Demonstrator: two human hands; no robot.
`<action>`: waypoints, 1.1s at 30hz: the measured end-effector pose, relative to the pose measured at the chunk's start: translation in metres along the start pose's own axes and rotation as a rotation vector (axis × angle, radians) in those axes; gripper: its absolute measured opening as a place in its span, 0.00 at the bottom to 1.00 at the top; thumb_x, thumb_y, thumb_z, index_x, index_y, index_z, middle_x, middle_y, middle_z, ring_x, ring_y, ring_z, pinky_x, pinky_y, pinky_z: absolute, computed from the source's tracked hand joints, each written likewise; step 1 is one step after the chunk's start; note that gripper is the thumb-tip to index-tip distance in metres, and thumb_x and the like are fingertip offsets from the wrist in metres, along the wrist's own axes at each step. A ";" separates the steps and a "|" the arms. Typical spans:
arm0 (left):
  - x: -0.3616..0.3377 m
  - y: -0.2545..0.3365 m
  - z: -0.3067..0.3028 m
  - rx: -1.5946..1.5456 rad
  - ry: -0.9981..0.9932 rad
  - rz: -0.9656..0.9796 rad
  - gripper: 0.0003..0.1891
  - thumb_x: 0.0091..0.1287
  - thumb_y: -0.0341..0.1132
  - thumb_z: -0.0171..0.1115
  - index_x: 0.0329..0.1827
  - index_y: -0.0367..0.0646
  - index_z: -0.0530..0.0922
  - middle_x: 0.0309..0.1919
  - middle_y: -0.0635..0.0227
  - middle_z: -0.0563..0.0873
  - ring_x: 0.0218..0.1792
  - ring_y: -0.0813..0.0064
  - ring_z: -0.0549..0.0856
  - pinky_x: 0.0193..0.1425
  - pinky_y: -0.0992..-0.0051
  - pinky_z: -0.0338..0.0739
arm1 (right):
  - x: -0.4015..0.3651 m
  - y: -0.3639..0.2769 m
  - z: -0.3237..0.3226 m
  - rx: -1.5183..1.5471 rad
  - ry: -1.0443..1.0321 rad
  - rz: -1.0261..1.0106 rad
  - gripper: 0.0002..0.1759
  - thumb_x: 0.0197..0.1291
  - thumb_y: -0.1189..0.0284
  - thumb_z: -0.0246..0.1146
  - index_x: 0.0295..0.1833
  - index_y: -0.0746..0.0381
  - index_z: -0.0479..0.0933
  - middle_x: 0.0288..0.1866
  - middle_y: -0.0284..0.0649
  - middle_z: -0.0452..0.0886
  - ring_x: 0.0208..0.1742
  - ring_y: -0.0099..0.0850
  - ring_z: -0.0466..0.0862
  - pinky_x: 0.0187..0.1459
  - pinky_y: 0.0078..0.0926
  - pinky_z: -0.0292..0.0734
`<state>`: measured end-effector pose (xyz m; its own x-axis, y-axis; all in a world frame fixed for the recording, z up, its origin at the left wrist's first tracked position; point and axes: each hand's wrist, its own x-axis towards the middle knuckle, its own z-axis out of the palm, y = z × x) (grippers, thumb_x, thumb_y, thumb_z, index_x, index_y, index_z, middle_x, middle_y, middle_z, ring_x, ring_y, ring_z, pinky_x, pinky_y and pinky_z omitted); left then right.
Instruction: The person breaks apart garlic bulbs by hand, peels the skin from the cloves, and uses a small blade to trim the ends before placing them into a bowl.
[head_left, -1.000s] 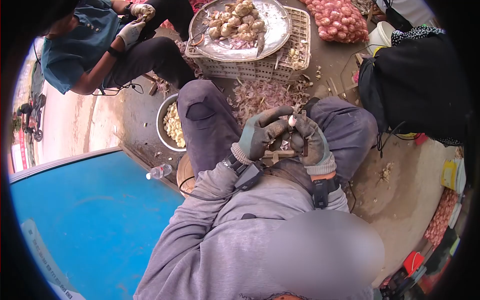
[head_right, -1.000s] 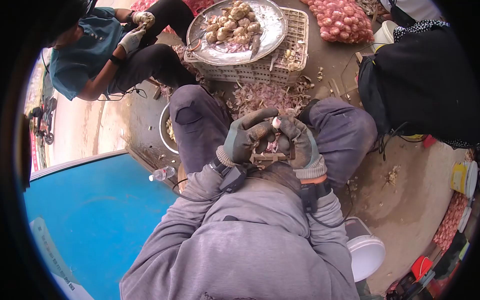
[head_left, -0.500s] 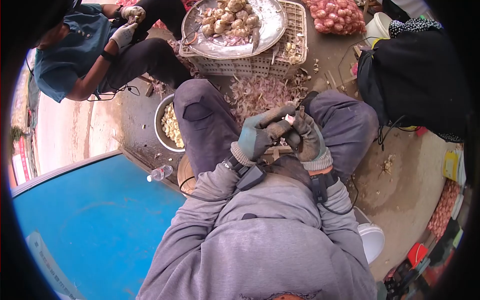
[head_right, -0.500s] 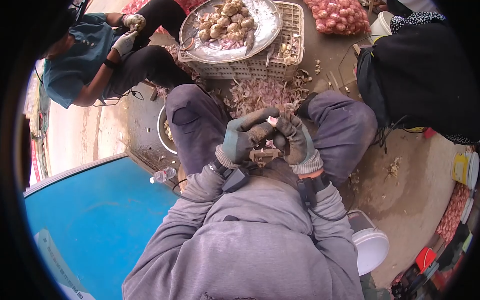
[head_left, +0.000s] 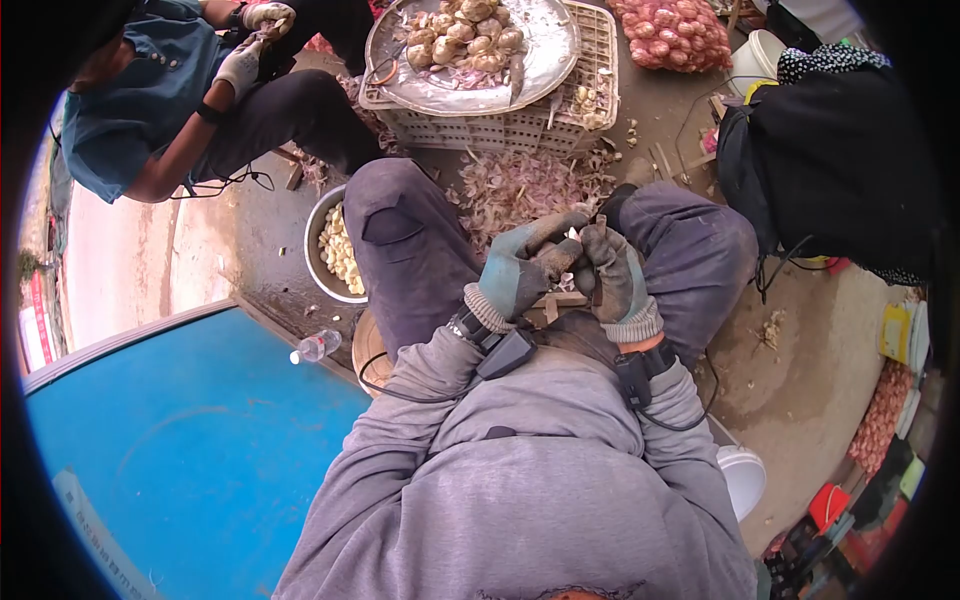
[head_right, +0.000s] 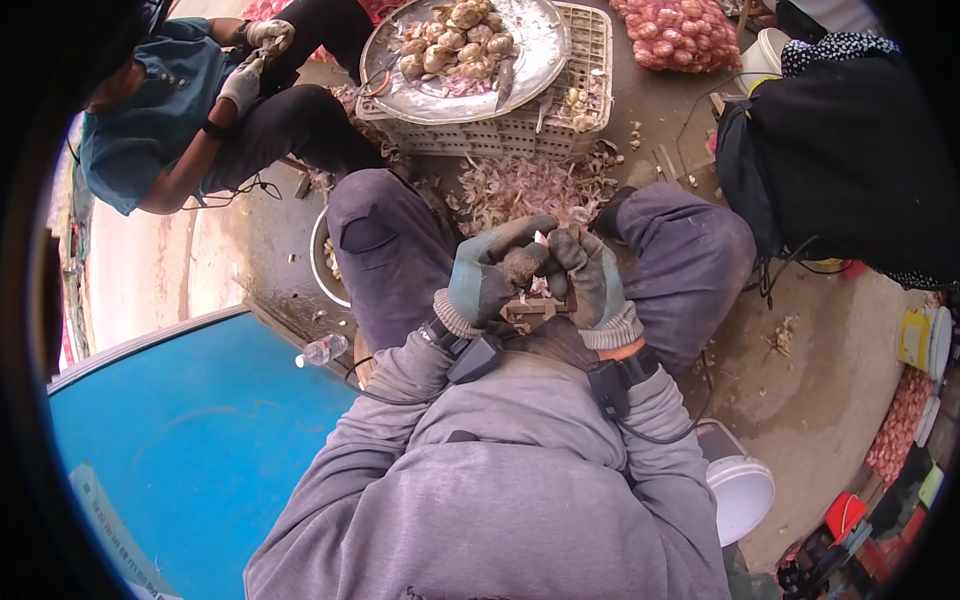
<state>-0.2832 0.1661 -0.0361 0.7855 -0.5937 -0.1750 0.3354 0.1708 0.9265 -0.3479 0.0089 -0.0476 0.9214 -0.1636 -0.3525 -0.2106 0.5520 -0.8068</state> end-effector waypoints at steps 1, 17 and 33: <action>0.000 0.000 0.001 -0.001 -0.001 -0.001 0.18 0.73 0.29 0.65 0.65 0.36 0.81 0.45 0.71 0.88 0.44 0.83 0.84 0.50 0.79 0.81 | 0.001 -0.001 -0.002 -0.001 0.002 0.000 0.13 0.72 0.59 0.66 0.44 0.59 0.79 0.28 0.26 0.79 0.22 0.15 0.74 0.24 0.13 0.67; 0.002 -0.005 0.001 0.294 0.061 0.201 0.14 0.72 0.33 0.67 0.57 0.35 0.84 0.37 0.70 0.88 0.36 0.84 0.84 0.38 0.79 0.79 | 0.036 -0.011 0.030 0.312 0.213 -0.239 0.25 0.74 0.50 0.62 0.54 0.65 0.81 0.43 0.41 0.87 0.43 0.34 0.89 0.46 0.31 0.86; 0.009 -0.003 0.003 0.303 0.181 0.083 0.11 0.71 0.30 0.69 0.53 0.36 0.86 0.33 0.73 0.87 0.29 0.88 0.79 0.34 0.83 0.75 | 0.000 -0.036 0.000 -0.157 0.053 -0.110 0.21 0.71 0.63 0.68 0.60 0.67 0.79 0.51 0.39 0.86 0.47 0.24 0.86 0.47 0.21 0.85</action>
<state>-0.2788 0.1584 -0.0391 0.8918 -0.4344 -0.1264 0.1191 -0.0442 0.9919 -0.3401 -0.0116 -0.0185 0.9241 -0.2609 -0.2791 -0.1617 0.3947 -0.9045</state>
